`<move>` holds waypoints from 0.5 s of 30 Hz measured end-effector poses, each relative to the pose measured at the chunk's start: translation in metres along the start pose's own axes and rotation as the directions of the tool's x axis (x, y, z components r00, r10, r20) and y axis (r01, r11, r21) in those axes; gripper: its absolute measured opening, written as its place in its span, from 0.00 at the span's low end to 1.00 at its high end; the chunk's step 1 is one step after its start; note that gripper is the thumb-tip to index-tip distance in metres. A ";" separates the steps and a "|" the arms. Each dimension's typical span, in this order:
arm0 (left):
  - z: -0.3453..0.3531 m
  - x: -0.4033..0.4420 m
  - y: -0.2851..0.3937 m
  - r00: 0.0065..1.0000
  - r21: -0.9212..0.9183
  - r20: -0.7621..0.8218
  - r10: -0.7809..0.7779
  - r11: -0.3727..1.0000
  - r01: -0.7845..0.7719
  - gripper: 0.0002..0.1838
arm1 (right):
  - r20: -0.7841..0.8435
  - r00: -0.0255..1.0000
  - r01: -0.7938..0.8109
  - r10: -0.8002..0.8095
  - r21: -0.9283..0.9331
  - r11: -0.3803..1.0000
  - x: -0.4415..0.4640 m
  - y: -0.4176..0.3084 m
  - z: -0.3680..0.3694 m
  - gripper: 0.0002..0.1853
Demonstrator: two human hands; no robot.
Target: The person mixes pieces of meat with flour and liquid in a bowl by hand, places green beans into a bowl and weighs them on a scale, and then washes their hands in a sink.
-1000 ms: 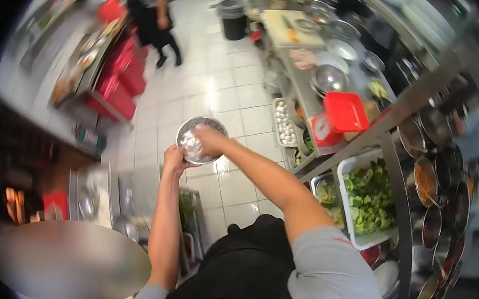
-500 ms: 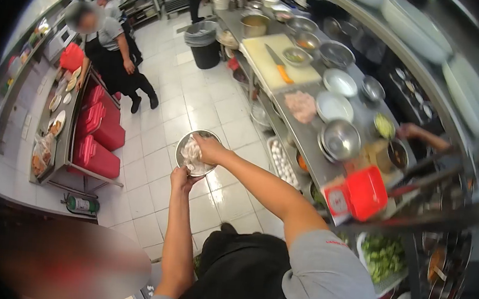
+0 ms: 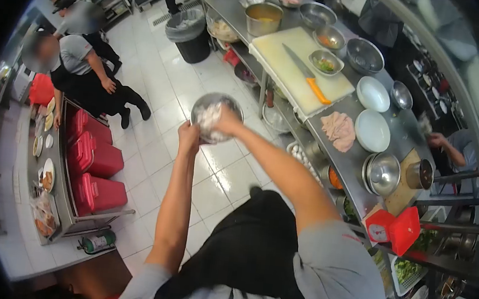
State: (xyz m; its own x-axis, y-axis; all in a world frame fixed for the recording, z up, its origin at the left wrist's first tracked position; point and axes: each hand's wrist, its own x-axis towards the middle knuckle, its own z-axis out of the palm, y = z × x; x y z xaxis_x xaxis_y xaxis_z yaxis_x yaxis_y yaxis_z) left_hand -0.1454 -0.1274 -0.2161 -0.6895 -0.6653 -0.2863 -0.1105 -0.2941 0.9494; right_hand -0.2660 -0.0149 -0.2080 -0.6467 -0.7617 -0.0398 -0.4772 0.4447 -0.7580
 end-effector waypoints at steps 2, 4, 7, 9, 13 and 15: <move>0.015 0.027 0.029 0.990 -0.118 0.050 -0.136 0.983 0.141 0.18 | 0.005 0.985 -0.171 0.171 0.058 0.984 0.062 0.009 -0.017 0.45; 0.008 0.077 0.043 0.980 -0.095 0.103 -0.171 0.979 0.181 0.19 | -0.033 0.965 0.254 -0.259 -0.110 0.961 0.107 0.014 -0.037 0.46; -0.002 0.132 0.077 0.966 -0.029 0.138 -0.217 0.974 0.223 0.19 | 0.449 0.857 0.325 -0.253 -0.089 0.942 0.153 -0.038 -0.098 0.38; 0.000 0.176 0.096 0.930 0.112 0.312 -0.195 0.980 0.167 0.17 | 0.207 0.939 0.288 -0.275 -0.035 0.957 0.187 -0.025 -0.074 0.31; -0.009 0.245 0.119 0.921 0.262 0.326 -0.211 0.957 0.126 0.15 | 0.281 0.845 0.530 -0.456 -0.320 0.785 0.268 -0.016 -0.048 0.32; -0.015 0.282 0.119 0.926 0.097 0.290 -0.242 0.970 0.223 0.14 | 0.417 0.852 0.472 -0.317 -0.347 0.810 0.310 -0.020 -0.051 0.33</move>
State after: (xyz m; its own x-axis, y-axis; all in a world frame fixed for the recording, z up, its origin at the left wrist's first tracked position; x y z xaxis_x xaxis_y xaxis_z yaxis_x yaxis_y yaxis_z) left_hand -0.3420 -0.3604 -0.1860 -0.8191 -0.3463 -0.4574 -0.3305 -0.3668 0.8696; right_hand -0.4866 -0.2359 -0.1718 -0.1509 -0.9864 -0.0650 -0.8984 0.1643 -0.4072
